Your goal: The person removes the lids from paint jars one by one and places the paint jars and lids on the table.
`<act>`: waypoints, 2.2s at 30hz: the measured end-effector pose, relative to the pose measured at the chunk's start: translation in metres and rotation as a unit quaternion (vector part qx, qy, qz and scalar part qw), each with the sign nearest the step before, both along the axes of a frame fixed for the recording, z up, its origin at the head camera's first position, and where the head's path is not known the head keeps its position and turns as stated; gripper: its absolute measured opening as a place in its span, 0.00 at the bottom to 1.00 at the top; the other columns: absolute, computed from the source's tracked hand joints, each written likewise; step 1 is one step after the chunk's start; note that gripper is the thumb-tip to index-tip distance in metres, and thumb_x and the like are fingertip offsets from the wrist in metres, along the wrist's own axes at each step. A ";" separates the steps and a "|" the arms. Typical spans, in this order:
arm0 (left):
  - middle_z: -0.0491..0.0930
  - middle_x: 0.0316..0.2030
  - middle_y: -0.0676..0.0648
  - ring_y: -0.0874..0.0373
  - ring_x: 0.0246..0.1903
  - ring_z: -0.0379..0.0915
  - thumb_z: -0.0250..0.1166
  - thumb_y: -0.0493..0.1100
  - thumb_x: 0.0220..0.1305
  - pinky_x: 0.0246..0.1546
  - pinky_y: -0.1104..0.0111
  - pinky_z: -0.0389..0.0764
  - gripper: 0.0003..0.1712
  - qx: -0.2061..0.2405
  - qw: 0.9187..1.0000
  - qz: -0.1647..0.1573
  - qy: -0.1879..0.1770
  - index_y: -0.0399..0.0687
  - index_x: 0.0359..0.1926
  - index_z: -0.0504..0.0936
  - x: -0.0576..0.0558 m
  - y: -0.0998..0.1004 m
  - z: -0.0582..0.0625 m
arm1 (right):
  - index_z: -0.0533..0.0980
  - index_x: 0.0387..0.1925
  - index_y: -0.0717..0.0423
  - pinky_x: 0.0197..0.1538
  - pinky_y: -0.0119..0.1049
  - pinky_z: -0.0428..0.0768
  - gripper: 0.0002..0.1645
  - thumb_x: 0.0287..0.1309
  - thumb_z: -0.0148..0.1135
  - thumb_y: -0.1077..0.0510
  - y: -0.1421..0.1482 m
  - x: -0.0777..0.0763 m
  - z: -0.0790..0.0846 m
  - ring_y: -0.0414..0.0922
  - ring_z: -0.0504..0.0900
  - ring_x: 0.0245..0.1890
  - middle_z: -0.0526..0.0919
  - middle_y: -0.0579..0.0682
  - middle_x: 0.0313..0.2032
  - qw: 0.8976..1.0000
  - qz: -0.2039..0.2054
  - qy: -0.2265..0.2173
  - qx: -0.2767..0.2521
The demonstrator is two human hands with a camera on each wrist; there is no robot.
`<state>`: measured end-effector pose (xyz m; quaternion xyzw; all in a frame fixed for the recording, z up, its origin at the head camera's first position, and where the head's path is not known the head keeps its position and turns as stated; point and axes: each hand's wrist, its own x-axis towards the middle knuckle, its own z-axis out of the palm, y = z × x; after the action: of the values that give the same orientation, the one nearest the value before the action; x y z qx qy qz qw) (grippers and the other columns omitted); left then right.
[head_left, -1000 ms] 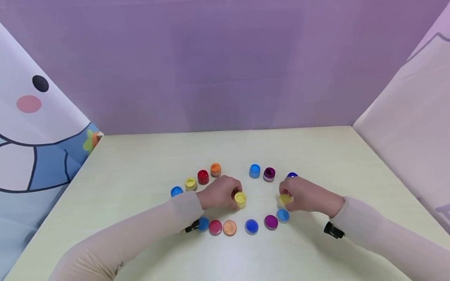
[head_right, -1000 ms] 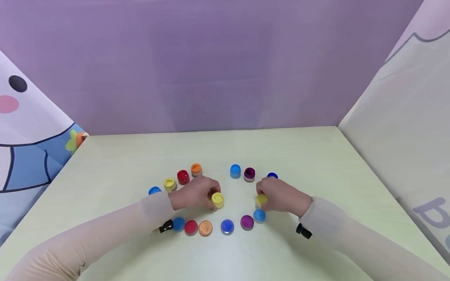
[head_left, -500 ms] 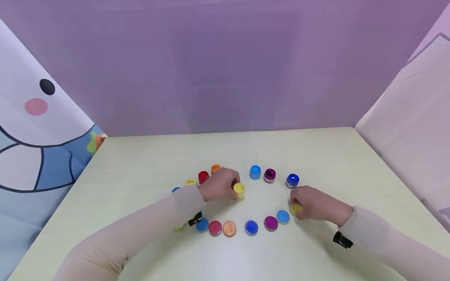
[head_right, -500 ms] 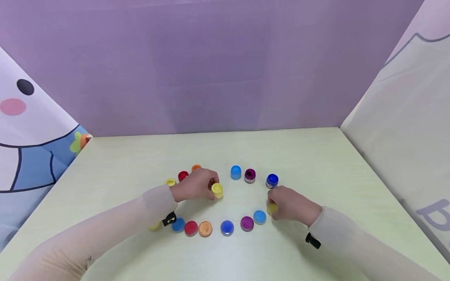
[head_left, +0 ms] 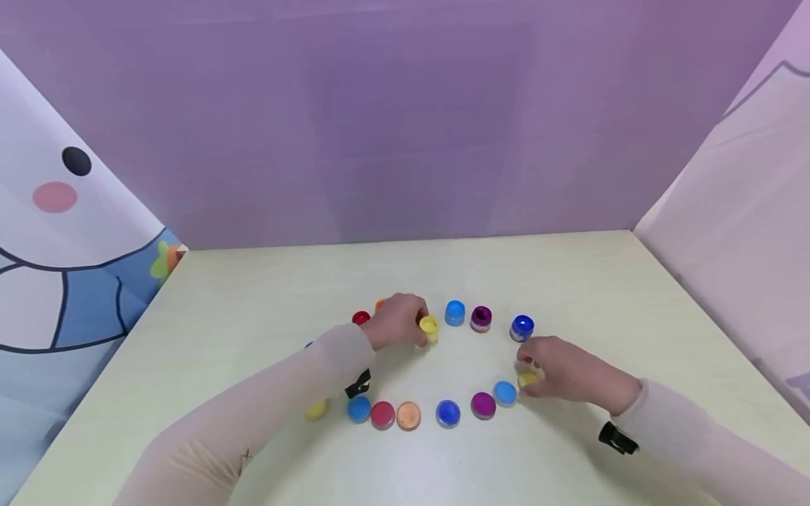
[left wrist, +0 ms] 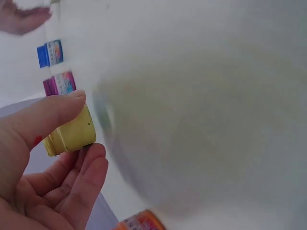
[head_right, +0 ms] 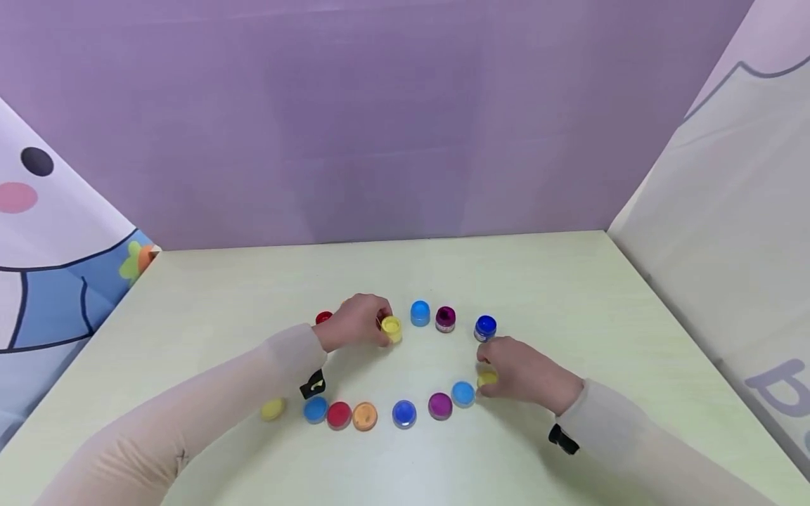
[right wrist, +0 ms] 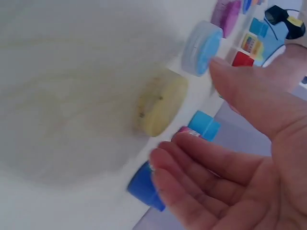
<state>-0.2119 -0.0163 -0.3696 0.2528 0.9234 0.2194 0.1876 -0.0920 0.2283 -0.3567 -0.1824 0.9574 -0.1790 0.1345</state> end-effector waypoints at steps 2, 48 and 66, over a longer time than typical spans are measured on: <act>0.74 0.28 0.54 0.58 0.31 0.69 0.74 0.41 0.42 0.34 0.71 0.72 0.17 0.001 1.000 -0.008 -0.008 0.49 0.34 0.76 0.002 0.000 -0.003 | 0.75 0.37 0.59 0.35 0.35 0.75 0.21 0.41 0.71 0.53 -0.003 -0.004 0.002 0.41 0.74 0.31 0.76 0.45 0.31 1.000 0.011 0.020 -0.001; 0.74 0.26 0.57 0.61 0.29 0.69 0.75 0.39 0.39 0.33 0.73 0.72 0.18 0.028 0.999 -0.030 -0.001 0.49 0.34 0.78 0.006 0.015 -0.016 | 0.74 0.29 0.56 0.30 0.33 0.73 0.10 0.42 0.67 0.66 -0.086 -0.083 -0.015 0.41 0.71 0.24 0.76 0.44 0.23 0.996 -0.006 0.008 -0.085; 0.73 0.25 0.54 0.59 0.29 0.68 0.76 0.45 0.38 0.31 0.71 0.71 0.19 0.002 0.999 -0.032 0.005 0.48 0.32 0.77 0.002 -0.009 0.002 | 0.72 0.30 0.57 0.31 0.32 0.72 0.14 0.42 0.69 0.61 -0.084 -0.141 0.010 0.43 0.70 0.25 0.73 0.47 0.24 0.999 0.033 -0.003 -0.018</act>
<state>-0.2104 -0.0251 -0.3676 0.2840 0.9152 0.2141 0.1895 -0.2325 0.1446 -0.3462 -0.2155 0.9471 -0.1927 0.1395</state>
